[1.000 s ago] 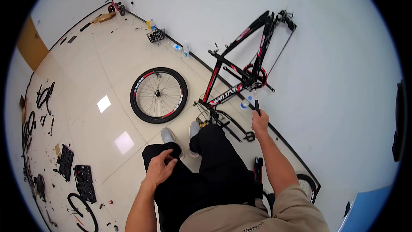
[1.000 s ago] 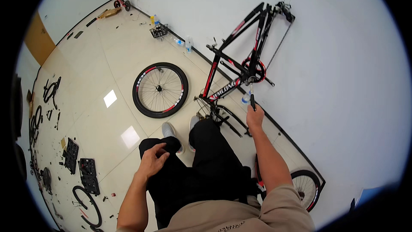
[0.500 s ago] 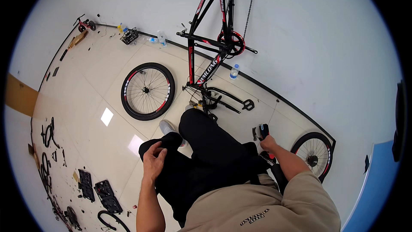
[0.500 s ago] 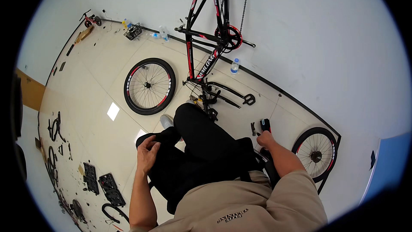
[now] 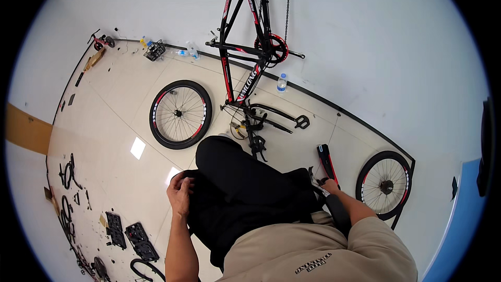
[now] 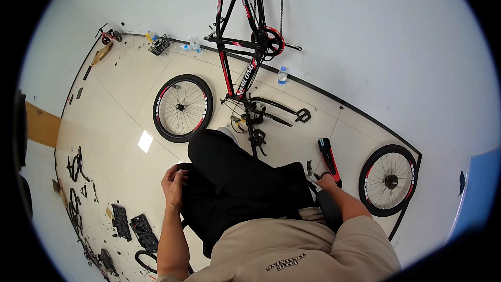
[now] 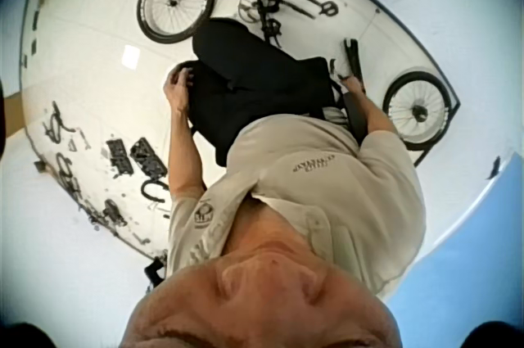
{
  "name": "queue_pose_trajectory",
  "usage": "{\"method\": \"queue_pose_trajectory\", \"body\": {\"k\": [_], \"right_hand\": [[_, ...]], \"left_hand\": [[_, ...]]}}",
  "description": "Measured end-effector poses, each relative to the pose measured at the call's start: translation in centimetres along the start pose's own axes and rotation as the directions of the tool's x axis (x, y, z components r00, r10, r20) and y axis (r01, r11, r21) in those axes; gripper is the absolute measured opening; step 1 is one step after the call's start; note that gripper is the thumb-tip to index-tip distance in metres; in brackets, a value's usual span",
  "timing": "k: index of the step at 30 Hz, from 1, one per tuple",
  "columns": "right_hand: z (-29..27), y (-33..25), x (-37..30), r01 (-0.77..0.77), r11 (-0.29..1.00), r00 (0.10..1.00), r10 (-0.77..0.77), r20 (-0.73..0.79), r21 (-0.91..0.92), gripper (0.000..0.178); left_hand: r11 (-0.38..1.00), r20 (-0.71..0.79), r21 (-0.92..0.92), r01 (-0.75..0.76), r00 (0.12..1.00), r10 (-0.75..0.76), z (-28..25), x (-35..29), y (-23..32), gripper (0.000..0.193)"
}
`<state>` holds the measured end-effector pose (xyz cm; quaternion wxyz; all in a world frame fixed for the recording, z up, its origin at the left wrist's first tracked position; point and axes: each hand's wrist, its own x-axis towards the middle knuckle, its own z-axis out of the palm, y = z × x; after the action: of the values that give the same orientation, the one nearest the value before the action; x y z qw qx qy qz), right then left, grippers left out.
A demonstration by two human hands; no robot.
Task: The person assembles a bicycle by attaching the front fork to the frame and routing the chain through the rear derailleur. They use pliers and a screwdriver to secure components and adjust the chain tension.
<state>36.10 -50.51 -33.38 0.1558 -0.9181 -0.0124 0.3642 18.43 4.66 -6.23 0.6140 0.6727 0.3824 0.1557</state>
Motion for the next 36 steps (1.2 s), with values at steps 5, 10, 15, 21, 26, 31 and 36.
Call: {"method": "queue_pose_trajectory", "body": {"k": [5, 10, 15, 21, 26, 31, 36], "right_hand": [[4.2, 3.6, 1.0, -0.187, 0.977, 0.982, 0.188, 0.002, 0.099, 0.053], [1.6, 0.0, -0.7, -0.103, 0.992, 0.995, 0.103, -0.002, 0.073, 0.039], [-0.1, 2.3, -0.4, -0.055, 0.998, 0.993, 0.051, -0.11, -0.03, 0.036], [-1.8, 5.9, 1.1, 0.052, 0.998, 0.991, -0.055, -0.126, -0.026, 0.036], [-3.3, 9.3, 0.2, 0.104, 0.994, 0.988, -0.101, -0.121, 0.018, 0.045], [-4.5, 7.6, -1.6, 0.06, 0.998, 0.994, -0.06, -0.092, 0.0, 0.044], [-5.9, 5.6, -3.4, 0.025, 0.999, 0.998, -0.027, -0.058, -0.026, 0.043]], "left_hand": [[0.999, -0.063, -0.022, -0.041, 0.997, 0.04, 0.8, 0.4, -0.6, 0.035], [0.997, -0.106, 0.022, -0.076, 0.991, 0.078, -0.7, -0.3, -1.2, 0.031], [0.999, -0.091, -0.023, -0.031, 0.995, 0.029, 0.4, 0.4, -1.2, 0.031], [1.0, -0.035, 0.004, 0.019, 0.999, -0.019, 0.9, 0.2, -0.1, 0.034], [0.986, 0.026, 0.163, -0.042, 0.999, 0.038, 0.5, 0.5, -0.6, 0.038], [0.935, 0.097, 0.323, -0.147, 0.988, 0.122, -0.1, 0.5, -0.1, 0.041], [0.902, 0.171, 0.417, -0.113, 0.984, 0.044, -0.1, -0.7, 2.3, 0.042]]}}
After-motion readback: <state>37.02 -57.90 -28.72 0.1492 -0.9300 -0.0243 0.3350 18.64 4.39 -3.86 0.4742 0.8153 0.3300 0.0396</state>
